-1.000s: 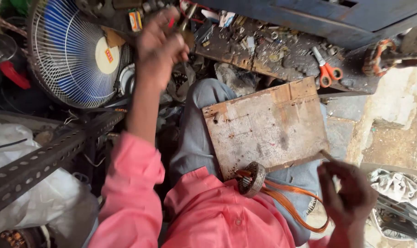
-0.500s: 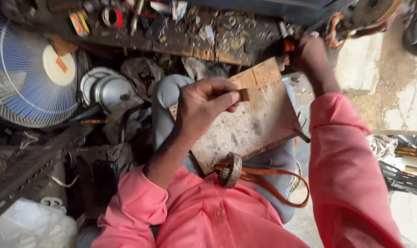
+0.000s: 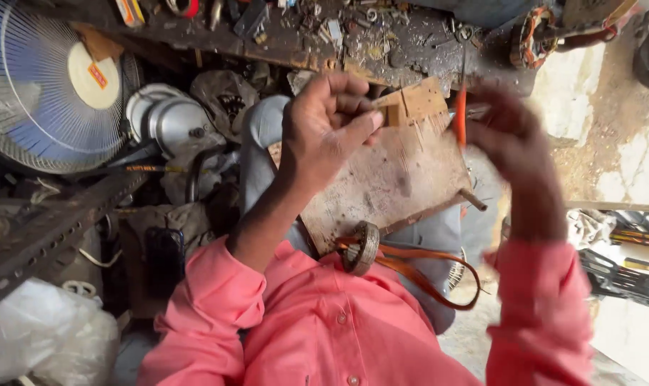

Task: Rewinding and repairing a ceiling fan motor coil using copper wire and insulating material.

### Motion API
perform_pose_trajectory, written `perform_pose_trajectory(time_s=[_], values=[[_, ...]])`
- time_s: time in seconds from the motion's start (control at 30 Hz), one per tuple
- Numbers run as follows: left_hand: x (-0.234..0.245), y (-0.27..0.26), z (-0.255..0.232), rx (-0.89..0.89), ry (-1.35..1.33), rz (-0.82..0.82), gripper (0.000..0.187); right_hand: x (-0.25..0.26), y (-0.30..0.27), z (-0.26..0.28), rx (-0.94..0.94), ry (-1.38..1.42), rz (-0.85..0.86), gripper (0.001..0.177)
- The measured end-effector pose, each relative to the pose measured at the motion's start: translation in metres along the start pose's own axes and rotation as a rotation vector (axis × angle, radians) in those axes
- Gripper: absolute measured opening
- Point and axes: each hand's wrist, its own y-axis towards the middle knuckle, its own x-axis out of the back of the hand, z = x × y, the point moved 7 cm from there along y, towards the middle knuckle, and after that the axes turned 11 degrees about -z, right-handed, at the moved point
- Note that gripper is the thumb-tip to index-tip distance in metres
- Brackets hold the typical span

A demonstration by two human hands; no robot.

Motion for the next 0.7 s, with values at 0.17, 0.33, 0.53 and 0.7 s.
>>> perform_pose_trajectory(time_s=[0.17,0.33,0.53,0.7], values=[[-0.027,-0.005,0.002,0.067,-0.061,0.036,0.038,-0.058,-0.101,0.027,-0.320,0.495,0.278,0.064],[-0.039,-0.014,-0.004,0.070,0.036,0.075,0.043,-0.072,-0.098,0.041,-0.197,0.479,0.217,0.060],[-0.033,-0.017,-0.002,0.097,0.073,0.075,0.046,-0.073,-0.101,0.031,-0.254,0.471,0.269,0.064],[-0.029,-0.019,0.002,0.103,0.073,0.067,0.048,-0.072,-0.109,0.016,-0.305,0.449,0.270,0.064]])
